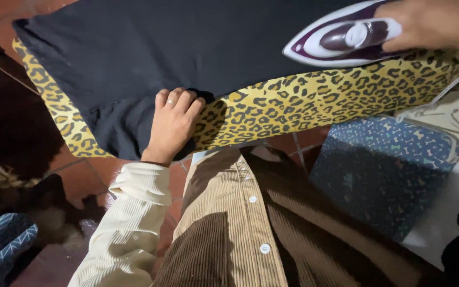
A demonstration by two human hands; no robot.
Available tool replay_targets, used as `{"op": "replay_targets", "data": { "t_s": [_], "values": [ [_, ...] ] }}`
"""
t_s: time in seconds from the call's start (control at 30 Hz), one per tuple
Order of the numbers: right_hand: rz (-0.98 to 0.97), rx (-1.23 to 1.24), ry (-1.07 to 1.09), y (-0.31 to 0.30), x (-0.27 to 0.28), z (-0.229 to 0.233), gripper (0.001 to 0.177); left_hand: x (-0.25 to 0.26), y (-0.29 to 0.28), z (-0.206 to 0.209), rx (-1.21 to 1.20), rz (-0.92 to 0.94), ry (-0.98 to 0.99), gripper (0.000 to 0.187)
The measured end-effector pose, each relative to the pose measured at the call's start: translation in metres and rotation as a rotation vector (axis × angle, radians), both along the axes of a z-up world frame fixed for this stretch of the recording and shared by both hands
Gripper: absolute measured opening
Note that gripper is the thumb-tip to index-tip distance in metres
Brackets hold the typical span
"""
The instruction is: The recorder is ironing a black shirt and a small grey sweater on an ironing board and then folding them.
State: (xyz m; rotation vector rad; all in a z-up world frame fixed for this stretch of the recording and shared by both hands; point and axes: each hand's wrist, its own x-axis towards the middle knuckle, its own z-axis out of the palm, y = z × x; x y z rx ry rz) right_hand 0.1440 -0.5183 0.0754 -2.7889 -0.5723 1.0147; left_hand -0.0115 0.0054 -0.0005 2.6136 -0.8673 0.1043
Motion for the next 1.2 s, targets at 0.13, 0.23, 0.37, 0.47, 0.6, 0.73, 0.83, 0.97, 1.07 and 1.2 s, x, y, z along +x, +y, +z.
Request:
{"op": "replay_targets", "data": {
  "t_s": [0.13, 0.23, 0.37, 0.47, 0.6, 0.73, 0.83, 0.97, 1.07, 1.2],
  "values": [
    [0.183, -0.297, -0.019, 0.093, -0.012, 0.038, 0.039, -0.001, -0.001, 0.000, -0.021, 0.002, -0.016, 0.027],
    [0.252, -0.265, -0.196, 0.111, -0.017, 0.034, 0.037, -0.002, -0.002, 0.000, -0.030, 0.010, -0.021, 0.026],
    [0.187, -0.161, -0.256, 0.097, -0.007, 0.027, 0.039, -0.001, -0.002, 0.002, -0.048, 0.024, -0.007, 0.026],
    [0.274, -0.203, -0.188, 0.102, 0.002, 0.025, 0.040, -0.005, -0.001, 0.004, -0.062, 0.043, -0.038, 0.028],
    [0.386, -0.277, -0.172, 0.165, -0.009, 0.049, 0.036, -0.005, -0.002, 0.000, -0.089, 0.042, -0.025, 0.027],
    [0.354, -0.203, -0.282, 0.187, -0.017, 0.044, 0.038, -0.007, -0.002, -0.001, -0.084, 0.048, -0.030, 0.027],
    [0.326, -0.176, -0.293, 0.191, -0.012, 0.044, 0.039, -0.006, -0.002, -0.001, -0.084, 0.047, -0.034, 0.028],
    [0.402, -0.190, -0.182, 0.218, -0.009, 0.053, 0.039, -0.010, -0.003, 0.001, -0.070, 0.059, -0.058, 0.030],
    [0.413, -0.142, -0.235, 0.237, -0.017, 0.041, 0.040, -0.013, -0.006, -0.005, -0.096, 0.069, -0.048, 0.029],
    [0.340, -0.094, -0.349, 0.232, -0.013, 0.033, 0.040, -0.014, -0.008, -0.010, -0.093, 0.095, -0.064, 0.029]
  ]
}}
